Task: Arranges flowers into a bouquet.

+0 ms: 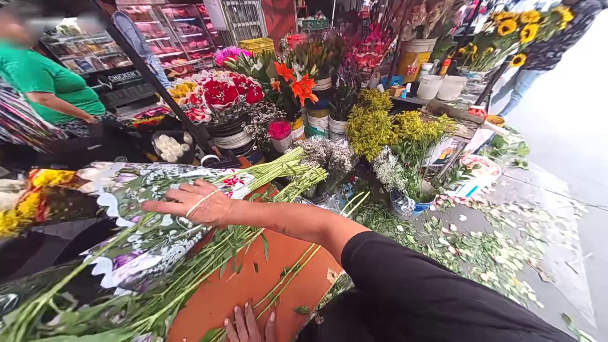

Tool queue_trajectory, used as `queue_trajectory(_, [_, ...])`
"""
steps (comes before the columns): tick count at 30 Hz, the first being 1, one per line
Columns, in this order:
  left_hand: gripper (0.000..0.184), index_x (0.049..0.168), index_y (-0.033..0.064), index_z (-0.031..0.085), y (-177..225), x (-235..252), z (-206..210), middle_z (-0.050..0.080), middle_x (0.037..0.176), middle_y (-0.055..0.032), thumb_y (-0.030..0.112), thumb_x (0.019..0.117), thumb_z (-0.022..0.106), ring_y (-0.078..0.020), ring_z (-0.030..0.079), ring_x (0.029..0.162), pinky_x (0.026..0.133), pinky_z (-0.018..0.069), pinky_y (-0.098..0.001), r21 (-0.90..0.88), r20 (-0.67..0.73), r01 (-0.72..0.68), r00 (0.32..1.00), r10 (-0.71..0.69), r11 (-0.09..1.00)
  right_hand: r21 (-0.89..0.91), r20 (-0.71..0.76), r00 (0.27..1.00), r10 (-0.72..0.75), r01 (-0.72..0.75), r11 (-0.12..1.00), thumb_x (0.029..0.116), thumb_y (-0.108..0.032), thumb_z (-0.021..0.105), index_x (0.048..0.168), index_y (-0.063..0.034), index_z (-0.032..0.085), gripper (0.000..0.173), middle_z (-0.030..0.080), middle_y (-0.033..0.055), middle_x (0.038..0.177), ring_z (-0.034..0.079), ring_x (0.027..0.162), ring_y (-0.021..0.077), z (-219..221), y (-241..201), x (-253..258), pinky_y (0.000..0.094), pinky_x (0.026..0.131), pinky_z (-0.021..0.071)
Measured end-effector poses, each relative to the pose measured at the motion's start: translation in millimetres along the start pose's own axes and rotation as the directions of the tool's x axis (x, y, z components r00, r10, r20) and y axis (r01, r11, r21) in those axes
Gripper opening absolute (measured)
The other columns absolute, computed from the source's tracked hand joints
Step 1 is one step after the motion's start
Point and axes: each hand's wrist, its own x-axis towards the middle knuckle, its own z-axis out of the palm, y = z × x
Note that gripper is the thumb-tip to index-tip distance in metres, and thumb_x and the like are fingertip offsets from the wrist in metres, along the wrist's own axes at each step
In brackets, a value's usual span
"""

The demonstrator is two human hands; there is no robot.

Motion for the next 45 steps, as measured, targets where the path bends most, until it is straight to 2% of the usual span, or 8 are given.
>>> queue_trajectory(8, [0.088,0.156,0.0140,0.045,-1.6,-6.4,1.9,0.041,0.161,-0.0151,0.077,0.0964,0.029,-0.0456,0.031,0.150,0.110,0.0092,-0.0835,-0.019,-0.042,0.070,0.997,-0.071,0.997,-0.015,-0.224,0.974,-0.028,0.026,1.000,0.1005,-0.010,0.060,0.127,-0.0132,0.073,0.030,0.071,0.0176,0.091,0.071,0.082,0.0328,-68.9,21.5,12.2,0.0442,0.071,0.0581])
queue_trajectory(14, [0.097,0.158,0.0115,0.039,2.3,-6.5,-14.5,0.034,0.164,-0.0189,0.082,0.0913,0.035,-0.0463,0.026,0.152,0.110,0.0076,-0.0846,-0.062,-0.031,0.062,0.997,-0.064,0.996,-0.003,0.039,0.999,0.016,-0.016,1.000,0.1049,-0.012,0.054,0.131,-0.0084,0.067,0.030,0.068,0.0259,0.095,0.069,0.080,0.0442,-147.2,22.4,-42.9,0.0573,0.066,0.0538])
queue_trajectory(17, [0.085,0.147,-0.0018,0.051,24.2,15.0,-65.0,0.053,0.150,-0.0211,0.068,0.0984,0.044,-0.0307,0.057,0.133,0.107,0.0408,-0.0575,-0.357,-0.344,-0.107,0.939,-0.025,0.928,0.024,0.110,0.993,0.035,-0.038,0.999,0.1031,-0.009,0.055,0.127,-0.0047,0.069,0.028,0.068,0.0243,0.093,0.068,0.074,0.0425,-171.3,6.0,-81.4,0.0558,0.060,0.0531])
queue_trajectory(19, [0.066,0.141,-0.0104,0.051,49.0,45.8,-111.5,0.063,0.135,-0.0160,0.046,0.1057,0.050,-0.0098,0.064,0.100,0.086,0.0543,-0.0273,-0.733,-0.441,-0.270,0.887,-0.135,0.624,0.054,0.179,0.982,0.060,-0.071,0.996,0.1017,-0.009,0.056,0.124,-0.0039,0.069,0.026,0.068,0.0217,0.091,0.068,0.070,0.0402,-181.0,-8.0,-105.8,0.0550,0.056,0.0525])
queue_trajectory(22, [0.035,0.133,0.0003,0.056,84.3,94.8,-179.2,0.073,0.110,-0.0044,0.019,0.1107,0.037,-0.0044,0.066,0.076,0.069,0.0555,-0.0211,-0.933,-0.276,-0.333,0.905,-0.323,-0.137,0.102,0.318,0.944,0.088,-0.127,0.987,0.1040,-0.022,0.055,0.127,-0.0072,0.068,0.030,0.069,0.0197,0.091,0.069,0.070,0.0387,-191.0,-22.9,-136.3,0.0557,0.057,0.0539])
queue_trajectory(25, [0.036,0.107,0.0059,0.068,117.6,124.8,-206.2,0.071,0.086,-0.0018,0.017,0.1112,0.034,-0.0075,0.067,0.072,0.070,0.0590,-0.0226,-0.888,-0.160,-0.262,0.946,-0.283,-0.377,0.165,0.444,0.885,0.142,-0.236,0.958,0.0991,-0.056,0.056,0.145,-0.0130,0.054,0.062,0.068,0.0165,0.105,0.068,0.076,0.0316,-211.2,-25.9,-147.6,0.0523,0.063,0.0545])
queue_trajectory(31, [0.030,0.094,0.0090,0.070,186.8,141.9,-187.2,0.070,0.082,0.0013,0.015,0.1087,0.044,-0.0038,0.062,0.065,0.062,0.0545,-0.0195,-0.906,-0.259,-0.293,0.955,-0.146,-0.307,0.082,0.481,0.796,0.367,-0.458,0.885,0.1091,-0.041,0.042,0.102,-0.0027,0.060,0.043,0.060,0.0125,0.071,0.065,0.067,0.0339,-221.4,-29.1,-176.6,0.0526,0.060,0.0503])
queue_trajectory(45, [0.040,0.088,0.0077,0.066,233.5,177.9,-132.8,0.066,0.068,0.0023,0.017,0.1122,0.035,-0.0058,0.062,0.056,0.056,0.0543,-0.0199,-0.976,-0.045,-0.080,0.984,-0.171,-0.204,-0.515,0.212,0.580,0.786,-0.618,0.594,0.1073,-0.025,0.044,0.095,0.0107,0.057,0.040,0.064,0.0299,0.077,0.068,0.070,0.0506,-305.9,-0.3,-523.9,0.0615,0.061,0.0536])
